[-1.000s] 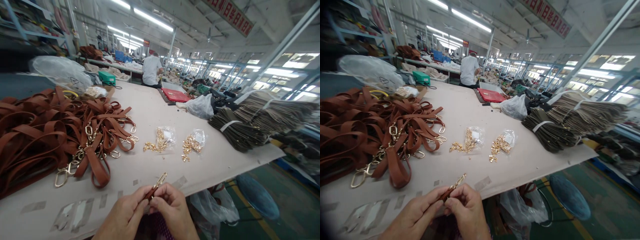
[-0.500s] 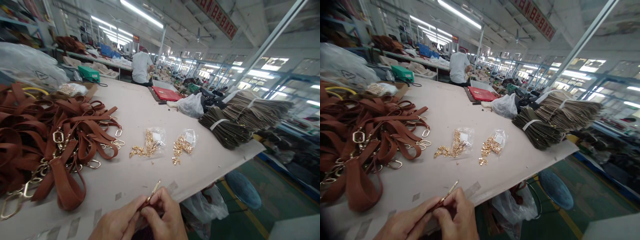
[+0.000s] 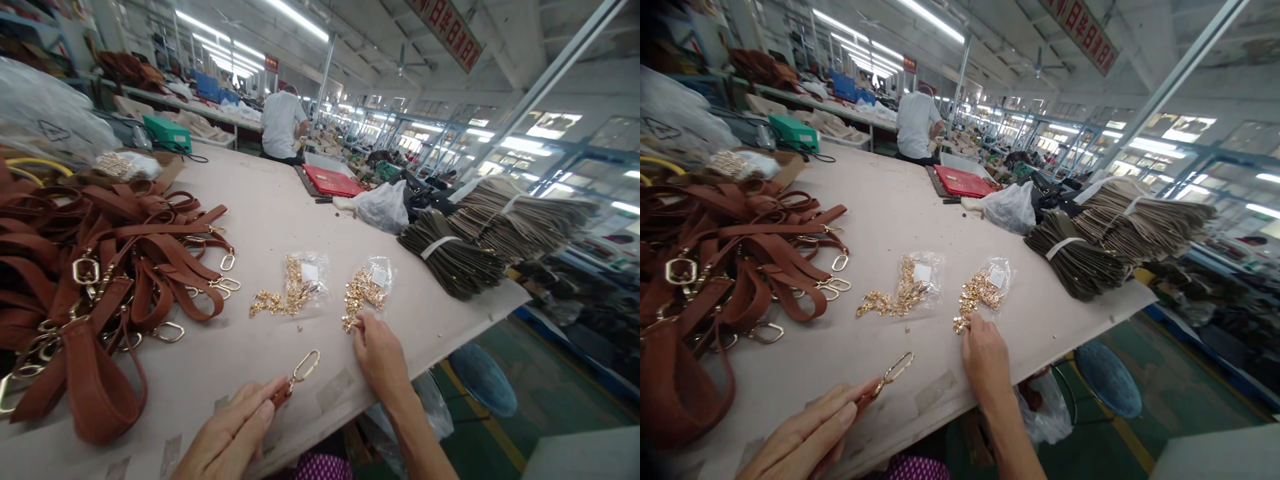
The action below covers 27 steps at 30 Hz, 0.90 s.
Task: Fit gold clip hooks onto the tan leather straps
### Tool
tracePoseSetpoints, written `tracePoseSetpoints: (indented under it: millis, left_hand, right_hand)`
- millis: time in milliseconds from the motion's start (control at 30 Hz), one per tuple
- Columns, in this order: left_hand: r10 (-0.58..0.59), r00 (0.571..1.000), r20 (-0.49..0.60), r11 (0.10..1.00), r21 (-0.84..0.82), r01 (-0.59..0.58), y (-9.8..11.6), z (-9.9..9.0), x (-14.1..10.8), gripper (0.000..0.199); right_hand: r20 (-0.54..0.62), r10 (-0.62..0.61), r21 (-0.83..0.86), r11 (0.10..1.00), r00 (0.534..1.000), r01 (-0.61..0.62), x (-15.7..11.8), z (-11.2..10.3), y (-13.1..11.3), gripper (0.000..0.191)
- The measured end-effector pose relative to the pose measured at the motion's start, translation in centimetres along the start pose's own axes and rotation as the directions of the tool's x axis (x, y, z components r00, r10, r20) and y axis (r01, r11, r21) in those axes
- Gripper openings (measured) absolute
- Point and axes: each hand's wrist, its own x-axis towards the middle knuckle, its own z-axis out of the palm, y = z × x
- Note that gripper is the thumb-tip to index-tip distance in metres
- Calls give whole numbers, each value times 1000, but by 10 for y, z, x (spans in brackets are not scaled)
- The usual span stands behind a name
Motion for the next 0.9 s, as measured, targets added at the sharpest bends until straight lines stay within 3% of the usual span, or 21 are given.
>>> tracePoseSetpoints:
  millis: [233,433,700,900]
  left_hand:
    - [-93,985,146,947,-294,133,7,8,0,35]
    - [-140,983,121,945,-280,169,18,5,-7,21]
    - [-95,988,123,965,-230,122,17,1,-11,26]
    - [-42,993,111,978,-197,63,22,-1,-15,26]
  right_hand:
    - [42,-32,-114,993,999,37,4,0,-3,23]
    - [70,-1,-147,989,998,11,6,-4,2,24]
    - [123,10,-170,985,992,11,10,-16,5,25]
    - [132,3,-61,998,991,5,15,-19,12,27]
